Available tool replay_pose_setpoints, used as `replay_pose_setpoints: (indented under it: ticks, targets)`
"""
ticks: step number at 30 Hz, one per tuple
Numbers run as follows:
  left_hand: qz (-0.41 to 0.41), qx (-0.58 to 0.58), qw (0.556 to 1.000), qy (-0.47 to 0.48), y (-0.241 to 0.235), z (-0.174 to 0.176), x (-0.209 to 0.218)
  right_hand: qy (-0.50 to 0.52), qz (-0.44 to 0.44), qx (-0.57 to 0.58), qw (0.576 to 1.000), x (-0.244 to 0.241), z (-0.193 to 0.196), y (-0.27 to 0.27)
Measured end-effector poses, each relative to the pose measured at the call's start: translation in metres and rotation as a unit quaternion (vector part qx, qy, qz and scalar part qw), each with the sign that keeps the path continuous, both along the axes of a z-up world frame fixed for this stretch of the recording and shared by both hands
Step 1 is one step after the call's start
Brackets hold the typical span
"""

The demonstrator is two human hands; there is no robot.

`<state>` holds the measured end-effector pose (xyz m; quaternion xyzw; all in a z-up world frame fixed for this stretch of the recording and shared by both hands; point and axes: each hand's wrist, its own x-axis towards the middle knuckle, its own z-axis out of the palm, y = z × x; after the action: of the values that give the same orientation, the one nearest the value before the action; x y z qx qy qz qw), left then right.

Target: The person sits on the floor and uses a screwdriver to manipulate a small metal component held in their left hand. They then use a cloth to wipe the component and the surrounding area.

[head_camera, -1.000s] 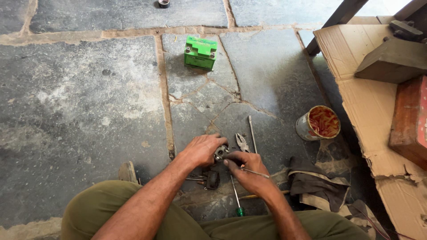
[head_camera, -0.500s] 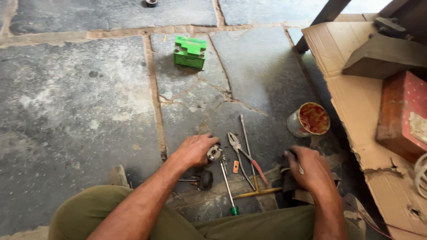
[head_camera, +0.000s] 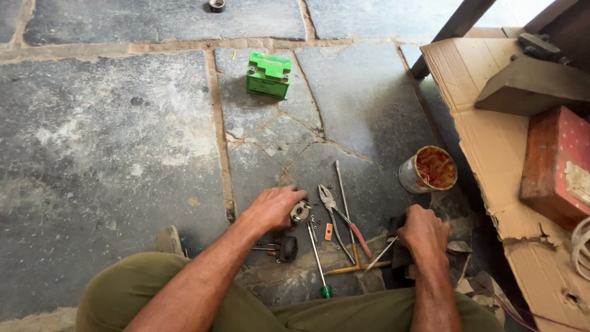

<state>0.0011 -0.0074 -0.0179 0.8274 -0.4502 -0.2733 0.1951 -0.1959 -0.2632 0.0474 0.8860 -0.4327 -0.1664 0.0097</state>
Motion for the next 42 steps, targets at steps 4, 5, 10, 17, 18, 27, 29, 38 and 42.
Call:
replay_pose_setpoints:
  ticks: [4, 5, 10, 17, 18, 27, 29, 38, 42]
  targets:
    - [-0.01, -0.034, 0.999, -0.026, 0.008, 0.002, 0.001, -0.027, 0.037, -0.003, 0.999, 0.002, -0.007, 0.001]
    - [-0.011, -0.035, 0.999, -0.025, 0.008, 0.004, 0.001, -0.023, 0.042, -0.006, 0.999, 0.002, -0.011, 0.001]
    - [-0.014, -0.042, 0.998, -0.035, 0.007, 0.014, 0.001, -0.035, 0.038, 0.004, 0.999, 0.006, -0.031, -0.003]
    - [-0.015, -0.048, 0.998, -0.04, 0.008, 0.006, -0.001, -0.355, 0.026, -0.035, 0.934, 0.006, -0.015, -0.011]
    - [-0.015, -0.063, 0.997, -0.05, 0.008, 0.004, 0.001, -0.375, 0.045, -0.051, 0.925, 0.0, -0.006, -0.01]
    - [-0.024, -0.052, 0.997, -0.056, 0.005, -0.007, 0.002, -0.062, 0.021, 0.019, 0.998, -0.009, -0.004, -0.002]
    - [-0.018, -0.025, 0.999, -0.037, 0.002, -0.005, 0.001, -0.016, 0.007, 0.024, 1.0, -0.005, -0.01, 0.0]
    - [-0.023, -0.02, 0.999, -0.044, 0.004, -0.005, 0.001, -0.188, 0.109, -0.004, 0.976, 0.001, 0.016, 0.034]
    - [-0.029, -0.036, 0.997, -0.063, 0.0, -0.007, 0.0, -0.337, 0.198, 0.043, 0.919, 0.017, 0.024, 0.078]
